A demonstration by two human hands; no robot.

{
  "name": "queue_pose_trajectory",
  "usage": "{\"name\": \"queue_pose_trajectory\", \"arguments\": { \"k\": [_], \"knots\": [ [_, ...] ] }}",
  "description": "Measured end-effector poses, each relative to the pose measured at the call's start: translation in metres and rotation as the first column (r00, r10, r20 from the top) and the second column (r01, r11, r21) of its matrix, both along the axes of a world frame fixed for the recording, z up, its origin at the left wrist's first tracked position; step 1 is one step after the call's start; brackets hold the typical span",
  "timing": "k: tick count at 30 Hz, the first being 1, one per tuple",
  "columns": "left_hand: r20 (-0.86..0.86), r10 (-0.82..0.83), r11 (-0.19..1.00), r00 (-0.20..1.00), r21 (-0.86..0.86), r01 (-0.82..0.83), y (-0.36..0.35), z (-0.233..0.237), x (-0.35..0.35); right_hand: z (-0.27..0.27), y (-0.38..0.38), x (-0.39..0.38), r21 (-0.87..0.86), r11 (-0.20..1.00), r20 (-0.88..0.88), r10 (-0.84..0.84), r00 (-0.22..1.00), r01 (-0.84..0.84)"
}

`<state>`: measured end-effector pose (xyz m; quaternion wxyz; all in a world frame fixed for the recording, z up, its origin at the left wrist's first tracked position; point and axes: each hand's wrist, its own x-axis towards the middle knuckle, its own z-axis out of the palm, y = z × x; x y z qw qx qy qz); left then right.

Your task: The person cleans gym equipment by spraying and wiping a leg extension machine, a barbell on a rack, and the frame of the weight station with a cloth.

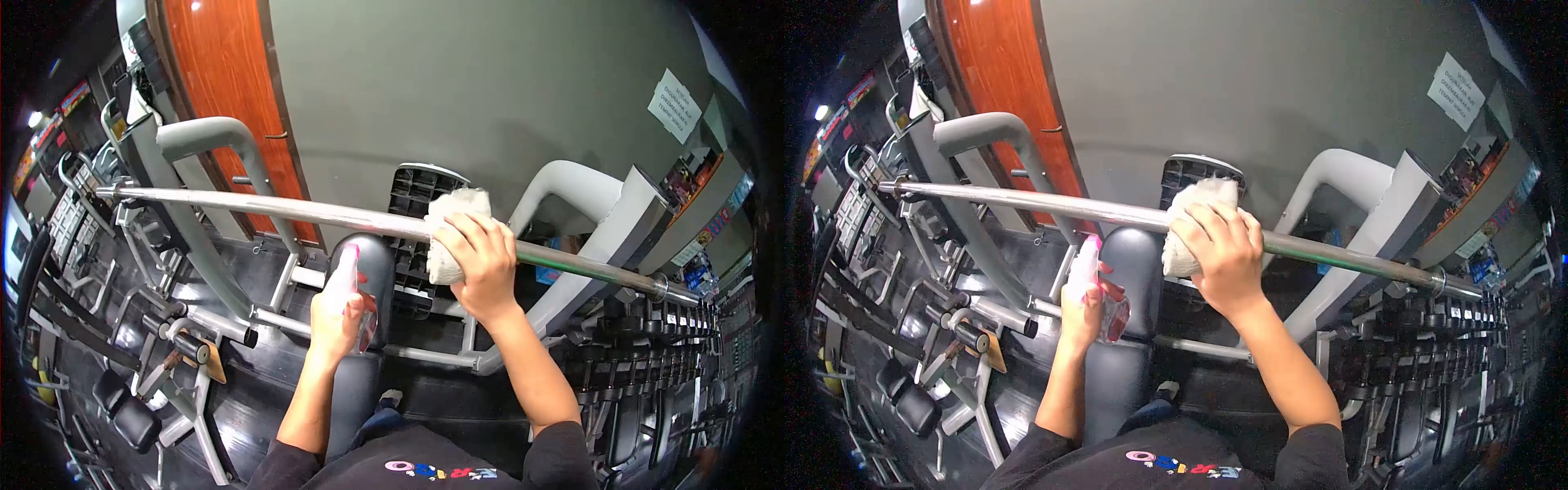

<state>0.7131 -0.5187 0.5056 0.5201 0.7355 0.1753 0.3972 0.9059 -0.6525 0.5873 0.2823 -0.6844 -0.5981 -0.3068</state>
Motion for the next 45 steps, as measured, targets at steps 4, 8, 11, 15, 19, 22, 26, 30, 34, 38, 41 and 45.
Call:
{"name": "queue_pose_trajectory", "arguments": {
  "k": [4,8,11,15,19,22,26,30,34,38,41,45],
  "knots": [
    [-0.052,-0.005,0.999,0.999,0.038,0.007,-0.009,0.002,0.014,0.009,-0.033,0.024,0.010,0.997,-0.003,0.076,0.997,-0.076],
    [-0.005,-0.048,0.999,0.999,-0.004,0.048,-0.020,0.000,0.021,0.010,-0.088,0.050,-0.019,1.000,0.065,0.001,0.998,0.000],
    [0.038,-0.131,0.991,0.991,0.012,0.131,-0.029,-0.001,0.029,0.004,-0.120,0.067,-0.017,0.999,0.093,-0.032,0.995,0.034],
    [-0.111,-0.144,0.983,0.983,0.101,0.155,-0.057,0.010,0.047,0.001,-0.142,0.083,0.030,0.995,0.058,-0.094,0.994,0.092],
    [-0.151,-0.216,0.952,0.965,0.186,0.243,-0.097,-0.010,0.061,-0.009,-0.140,0.087,0.114,0.982,-0.033,-0.147,0.989,0.150],
    [-0.113,-0.260,0.960,0.959,0.078,0.269,-0.119,-0.019,0.046,-0.022,-0.127,0.076,0.165,0.962,-0.070,-0.207,0.976,0.216],
    [-0.138,-0.150,0.988,0.979,-0.041,0.146,-0.132,-0.019,0.004,-0.040,-0.095,0.044,0.079,0.963,-0.076,-0.251,0.965,0.256],
    [-0.231,-0.129,0.991,0.964,-0.056,0.119,-0.127,-0.030,-0.043,-0.034,-0.013,0.007,0.055,0.997,0.045,-0.048,0.998,0.045],
    [-0.156,-0.079,0.996,0.985,-0.042,0.073,-0.116,-0.041,-0.067,-0.028,0.091,-0.036,0.217,0.970,0.153,0.077,0.985,-0.110],
    [-0.146,-0.092,0.995,0.985,-0.042,0.087,-0.098,-0.042,-0.079,-0.016,0.121,-0.058,0.128,0.976,0.214,0.144,0.966,-0.174],
    [-0.139,-0.153,0.988,0.979,-0.035,0.149,-0.082,-0.043,-0.083,-0.023,0.099,-0.052,0.043,0.954,0.278,0.274,0.921,-0.297],
    [-0.157,-0.190,0.982,0.969,-0.005,0.191,-0.055,-0.050,-0.081,-0.048,0.044,-0.022,-0.002,0.943,0.241,0.324,0.915,-0.334]
  ]
}}
